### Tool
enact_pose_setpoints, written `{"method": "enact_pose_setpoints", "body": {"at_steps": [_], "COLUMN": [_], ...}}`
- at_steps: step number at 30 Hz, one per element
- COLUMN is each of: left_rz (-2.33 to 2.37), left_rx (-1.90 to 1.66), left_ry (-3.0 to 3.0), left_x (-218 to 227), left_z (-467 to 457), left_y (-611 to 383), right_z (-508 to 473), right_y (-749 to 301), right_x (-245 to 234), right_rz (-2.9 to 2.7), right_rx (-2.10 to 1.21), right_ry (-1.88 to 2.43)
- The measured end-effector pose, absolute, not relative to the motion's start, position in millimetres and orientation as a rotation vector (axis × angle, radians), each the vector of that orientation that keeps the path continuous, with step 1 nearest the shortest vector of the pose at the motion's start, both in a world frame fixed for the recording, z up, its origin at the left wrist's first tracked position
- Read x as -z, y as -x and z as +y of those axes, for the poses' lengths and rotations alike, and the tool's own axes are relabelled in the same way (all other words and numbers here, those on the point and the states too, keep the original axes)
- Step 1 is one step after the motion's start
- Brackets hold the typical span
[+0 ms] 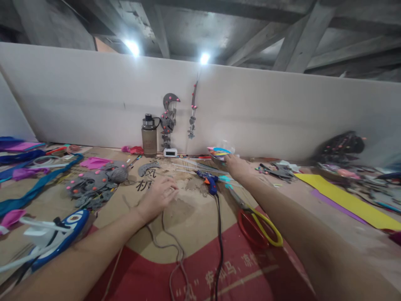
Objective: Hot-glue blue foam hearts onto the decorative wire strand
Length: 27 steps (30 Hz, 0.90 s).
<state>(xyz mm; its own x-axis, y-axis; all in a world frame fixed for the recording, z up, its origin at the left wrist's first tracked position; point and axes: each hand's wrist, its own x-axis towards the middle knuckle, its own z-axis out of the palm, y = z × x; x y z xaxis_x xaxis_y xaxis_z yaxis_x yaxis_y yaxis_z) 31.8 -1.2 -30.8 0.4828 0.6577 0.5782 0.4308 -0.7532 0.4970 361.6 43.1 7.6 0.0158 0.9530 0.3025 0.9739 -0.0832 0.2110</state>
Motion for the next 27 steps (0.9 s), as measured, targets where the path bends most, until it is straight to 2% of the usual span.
{"method": "enact_pose_setpoints", "body": {"at_steps": [5, 8, 11, 16, 19, 22, 27], "left_rz": [0.987, 0.775, 0.631, 0.596, 0.690, 0.699, 0.701], "left_rx": [-1.227, -1.112, -0.931, -0.934, -0.999, -1.027, -1.043], "left_ry": [-1.655, -1.102, -0.812, -0.709, -0.697, -0.729, -0.760], "left_x": [16, 9, 2, 8, 18, 24, 22], "left_z": [0, -7, -17, -24, -25, -26, -28], "left_y": [-40, -46, -51, -56, -60, -61, -64], "right_z": [2, -30, -58, -79, -82, -81, -61], "right_y": [-336, -302, -267, -234, -234, -240, -249], "right_x": [-20, -22, -19, -1, -1, -18, -49], "right_rz": [-2.177, -2.265, -2.357, -2.454, -2.392, -2.151, -1.966], "right_rx": [0.699, 0.768, 0.678, 0.575, 0.325, 0.083, 0.130], "right_ry": [2.010, 1.766, 1.618, 1.376, 1.235, 1.183, 1.180]}}
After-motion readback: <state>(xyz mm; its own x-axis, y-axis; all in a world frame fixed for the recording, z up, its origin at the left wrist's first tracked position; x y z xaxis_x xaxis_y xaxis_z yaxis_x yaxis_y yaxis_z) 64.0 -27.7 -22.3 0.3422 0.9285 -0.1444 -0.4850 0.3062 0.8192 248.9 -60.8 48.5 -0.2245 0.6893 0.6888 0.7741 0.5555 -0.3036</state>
